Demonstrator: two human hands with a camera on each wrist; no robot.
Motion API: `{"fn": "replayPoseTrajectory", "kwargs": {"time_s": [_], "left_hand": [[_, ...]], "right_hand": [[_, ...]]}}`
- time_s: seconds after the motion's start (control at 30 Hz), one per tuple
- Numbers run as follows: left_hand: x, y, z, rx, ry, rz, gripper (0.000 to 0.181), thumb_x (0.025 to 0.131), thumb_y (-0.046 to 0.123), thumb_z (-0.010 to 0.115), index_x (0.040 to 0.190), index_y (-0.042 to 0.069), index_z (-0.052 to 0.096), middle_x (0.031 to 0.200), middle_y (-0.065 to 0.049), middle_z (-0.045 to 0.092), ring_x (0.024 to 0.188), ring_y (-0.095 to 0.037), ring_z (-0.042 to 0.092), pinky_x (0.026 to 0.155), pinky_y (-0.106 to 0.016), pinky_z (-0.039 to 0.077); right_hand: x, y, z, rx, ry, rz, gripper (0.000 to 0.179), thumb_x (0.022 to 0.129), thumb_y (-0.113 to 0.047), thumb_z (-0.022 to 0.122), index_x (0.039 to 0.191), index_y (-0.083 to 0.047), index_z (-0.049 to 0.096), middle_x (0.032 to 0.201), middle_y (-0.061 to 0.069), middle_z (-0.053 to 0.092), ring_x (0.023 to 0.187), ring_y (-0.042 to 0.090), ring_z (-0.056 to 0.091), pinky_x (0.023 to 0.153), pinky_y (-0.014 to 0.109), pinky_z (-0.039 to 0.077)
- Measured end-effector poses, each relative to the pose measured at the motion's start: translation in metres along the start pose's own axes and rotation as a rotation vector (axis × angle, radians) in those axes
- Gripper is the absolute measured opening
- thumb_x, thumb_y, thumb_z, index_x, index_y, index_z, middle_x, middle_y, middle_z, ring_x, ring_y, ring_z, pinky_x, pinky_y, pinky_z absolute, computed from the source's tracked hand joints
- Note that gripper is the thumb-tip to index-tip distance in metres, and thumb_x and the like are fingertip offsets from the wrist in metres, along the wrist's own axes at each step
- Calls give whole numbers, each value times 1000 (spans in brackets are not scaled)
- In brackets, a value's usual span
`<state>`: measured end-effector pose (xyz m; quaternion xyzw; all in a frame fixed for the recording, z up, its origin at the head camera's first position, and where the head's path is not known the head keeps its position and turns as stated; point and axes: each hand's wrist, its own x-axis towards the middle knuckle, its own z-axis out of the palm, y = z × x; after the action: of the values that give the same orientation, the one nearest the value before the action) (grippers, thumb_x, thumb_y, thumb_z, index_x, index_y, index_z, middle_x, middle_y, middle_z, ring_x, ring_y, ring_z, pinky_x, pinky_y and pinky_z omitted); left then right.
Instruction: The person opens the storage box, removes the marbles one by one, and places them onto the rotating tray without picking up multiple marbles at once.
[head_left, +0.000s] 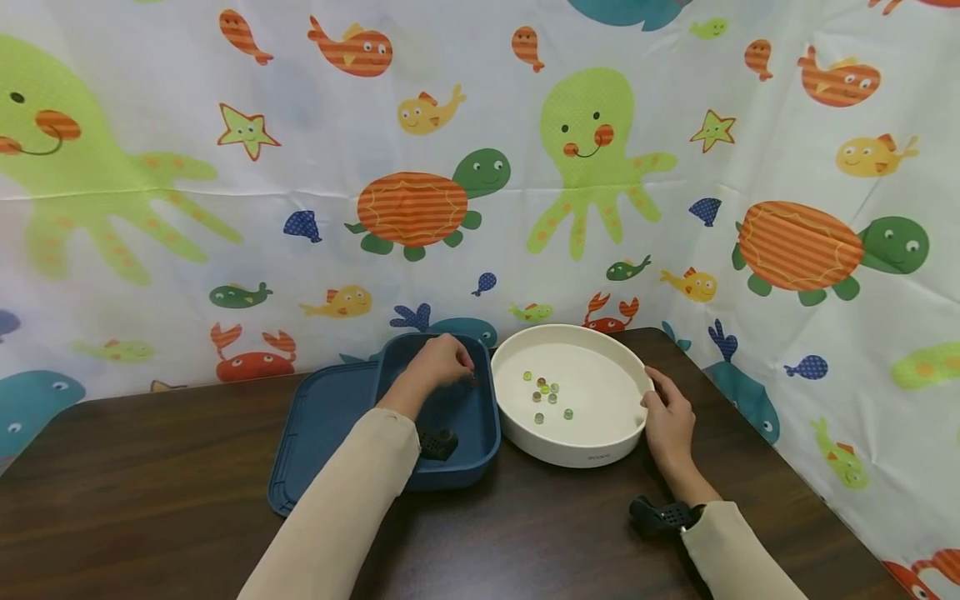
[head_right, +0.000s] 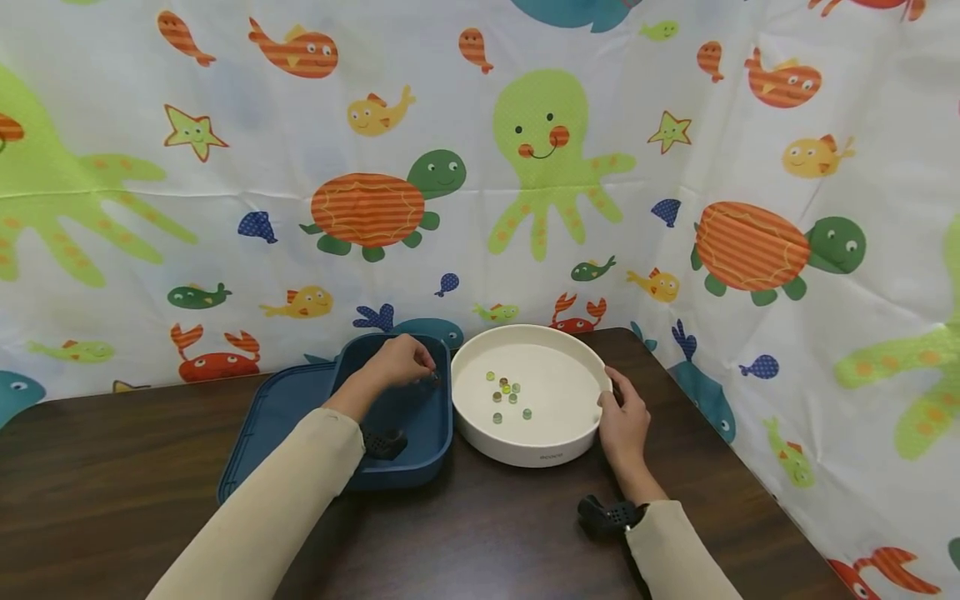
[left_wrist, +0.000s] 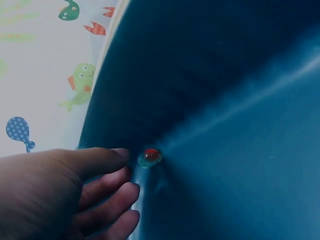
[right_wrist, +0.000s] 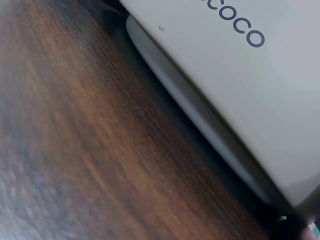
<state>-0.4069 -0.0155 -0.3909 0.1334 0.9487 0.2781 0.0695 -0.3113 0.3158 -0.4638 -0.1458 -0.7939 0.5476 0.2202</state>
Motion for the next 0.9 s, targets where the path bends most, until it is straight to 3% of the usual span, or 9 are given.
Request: {"fn": "replayPoseTrajectory", "kwargs": {"time_s": [0.17,0.5,0.9], "left_hand": [[3,-1,3,12,-25,2,8,92,11,72,93,7,79,92,-7,75,79,-18,62,69,-28,52],[13,-1,9,153,-93,-23,6,91,15,74,87,11,76,87,-5,72,78,-19,62,70,-31,53],[13,5,7,176,-79,14,13,92,17,73,81,12,73,76,-1,65,71,-16,59,62,-28,46]], "right_hand": [[1,0,0,-2,-1,-1,53,93,-10,42,145,-12,55,153,12,51,137,33,51,112,52,42],[1,-1,0,0,-5,12,54,93,-11,42,145,-12,55,154,11,50,138,33,50,113,52,41],[3,1,0,2,-2,2,53,93,-11,43,145,-12,56,153,11,52,137,32,52,113,52,42]]}}
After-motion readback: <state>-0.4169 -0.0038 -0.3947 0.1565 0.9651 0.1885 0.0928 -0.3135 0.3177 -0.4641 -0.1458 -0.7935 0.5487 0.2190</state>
